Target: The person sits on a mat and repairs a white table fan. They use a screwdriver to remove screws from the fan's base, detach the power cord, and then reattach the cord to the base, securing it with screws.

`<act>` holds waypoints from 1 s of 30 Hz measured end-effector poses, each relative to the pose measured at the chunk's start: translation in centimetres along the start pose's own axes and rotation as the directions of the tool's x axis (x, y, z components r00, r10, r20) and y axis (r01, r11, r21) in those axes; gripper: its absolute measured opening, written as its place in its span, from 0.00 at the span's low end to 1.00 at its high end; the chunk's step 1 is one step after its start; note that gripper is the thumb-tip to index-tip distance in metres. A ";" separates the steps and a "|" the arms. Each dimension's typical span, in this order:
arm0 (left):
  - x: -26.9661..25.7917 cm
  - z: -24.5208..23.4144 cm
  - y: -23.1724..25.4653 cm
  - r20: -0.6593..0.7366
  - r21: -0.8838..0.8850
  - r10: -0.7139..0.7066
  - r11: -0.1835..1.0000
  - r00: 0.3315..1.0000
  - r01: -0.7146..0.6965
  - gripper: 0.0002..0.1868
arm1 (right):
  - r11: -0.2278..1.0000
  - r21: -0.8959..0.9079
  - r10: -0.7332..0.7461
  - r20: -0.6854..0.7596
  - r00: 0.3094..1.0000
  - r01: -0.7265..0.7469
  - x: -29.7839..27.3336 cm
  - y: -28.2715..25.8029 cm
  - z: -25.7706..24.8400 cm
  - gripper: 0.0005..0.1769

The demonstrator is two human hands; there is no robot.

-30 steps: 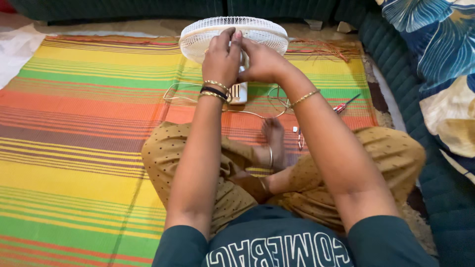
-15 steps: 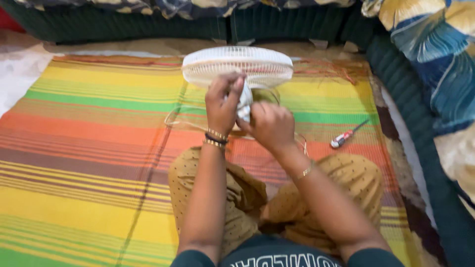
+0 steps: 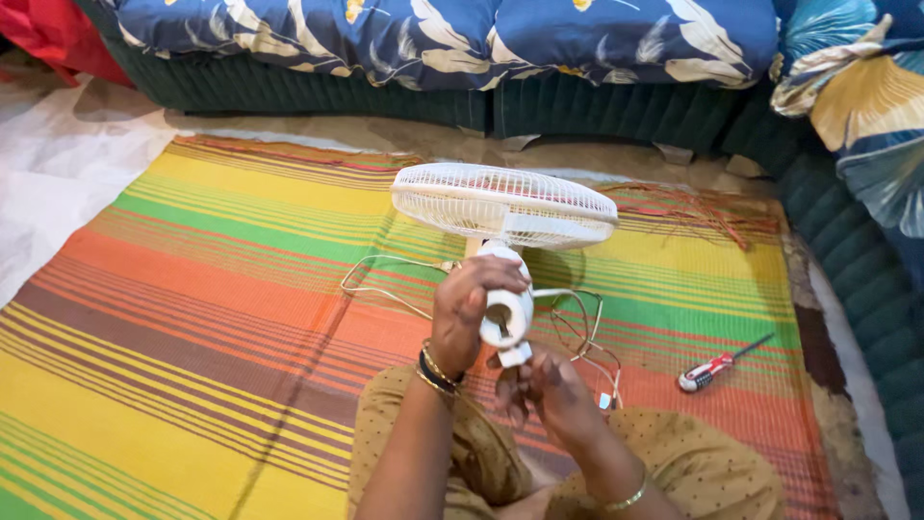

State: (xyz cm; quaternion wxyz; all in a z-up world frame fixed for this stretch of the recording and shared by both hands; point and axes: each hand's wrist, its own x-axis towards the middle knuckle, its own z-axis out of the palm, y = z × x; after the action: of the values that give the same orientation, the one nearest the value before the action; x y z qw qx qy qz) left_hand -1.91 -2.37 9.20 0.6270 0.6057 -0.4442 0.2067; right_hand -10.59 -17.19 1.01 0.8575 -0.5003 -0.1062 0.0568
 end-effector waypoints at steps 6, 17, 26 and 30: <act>0.8 3.3 0.6 0.029 0.152 0.028 0.988 0.999 -0.032 0.39 | 0.997 0.072 -0.029 -0.046 0.999 0.032 -2.3 0.5 -4.1 0.26; 0.9 4.9 1.5 -0.042 0.201 0.039 0.979 0.998 -0.030 0.39 | 0.950 -0.297 -0.154 -0.191 0.969 0.093 -2.7 -2.8 -3.1 0.11; 0.8 4.9 1.4 -0.032 0.198 0.056 0.979 0.998 -0.049 0.40 | 0.175 -0.963 -0.605 0.060 0.794 0.206 -3.5 -7.0 -0.5 0.25; 0.7 5.2 1.6 0.008 0.194 0.075 0.978 0.997 -0.075 0.39 | 0.483 -0.846 -0.470 -0.034 0.882 0.225 -3.6 -6.9 -1.7 0.21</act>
State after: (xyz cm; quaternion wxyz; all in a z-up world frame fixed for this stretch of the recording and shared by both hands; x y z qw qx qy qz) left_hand -4.43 -7.21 9.99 0.5566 0.6470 -0.4444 0.2723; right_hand -13.79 -22.76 5.75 0.5222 -0.8108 -0.1061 -0.2423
